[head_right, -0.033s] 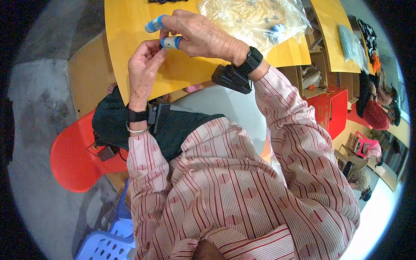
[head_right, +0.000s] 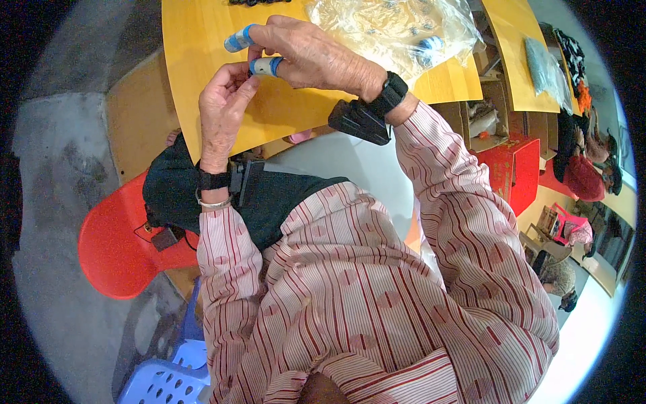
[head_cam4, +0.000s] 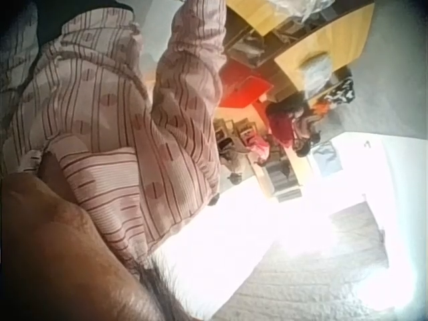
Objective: The person picks up small black components from the table and attaches them together by hand.
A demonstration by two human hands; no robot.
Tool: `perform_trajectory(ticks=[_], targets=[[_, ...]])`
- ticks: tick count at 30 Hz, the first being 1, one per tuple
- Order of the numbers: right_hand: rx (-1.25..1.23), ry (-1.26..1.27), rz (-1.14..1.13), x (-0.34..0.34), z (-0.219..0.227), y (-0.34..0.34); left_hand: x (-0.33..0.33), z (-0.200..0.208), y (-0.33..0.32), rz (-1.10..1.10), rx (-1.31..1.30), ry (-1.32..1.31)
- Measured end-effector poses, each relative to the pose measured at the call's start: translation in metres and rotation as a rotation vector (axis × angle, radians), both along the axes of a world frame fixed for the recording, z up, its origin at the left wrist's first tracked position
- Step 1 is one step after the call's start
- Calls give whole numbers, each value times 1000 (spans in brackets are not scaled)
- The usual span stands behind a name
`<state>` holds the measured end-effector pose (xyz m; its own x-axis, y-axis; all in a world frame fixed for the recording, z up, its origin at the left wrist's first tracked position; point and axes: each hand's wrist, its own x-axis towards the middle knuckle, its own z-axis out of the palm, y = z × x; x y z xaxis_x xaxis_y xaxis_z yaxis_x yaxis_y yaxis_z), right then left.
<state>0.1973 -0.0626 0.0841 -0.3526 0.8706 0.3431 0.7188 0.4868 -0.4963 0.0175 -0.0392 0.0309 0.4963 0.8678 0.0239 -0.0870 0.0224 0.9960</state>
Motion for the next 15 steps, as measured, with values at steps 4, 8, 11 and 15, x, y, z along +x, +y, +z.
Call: perform_trajectory(ticks=[4,8,11,15], targets=[[-17,32,19,1,-3,0,-1,-2,0,-1,62,65],[-67,9,1,3,-5,-3,1,-2,-2,33,124,159],[-88,17,-3,3,-6,-3,1,-2,-2,46,160,221],[-141,-26,-13,2,-6,-2,1,-5,-3,86,159,205]])
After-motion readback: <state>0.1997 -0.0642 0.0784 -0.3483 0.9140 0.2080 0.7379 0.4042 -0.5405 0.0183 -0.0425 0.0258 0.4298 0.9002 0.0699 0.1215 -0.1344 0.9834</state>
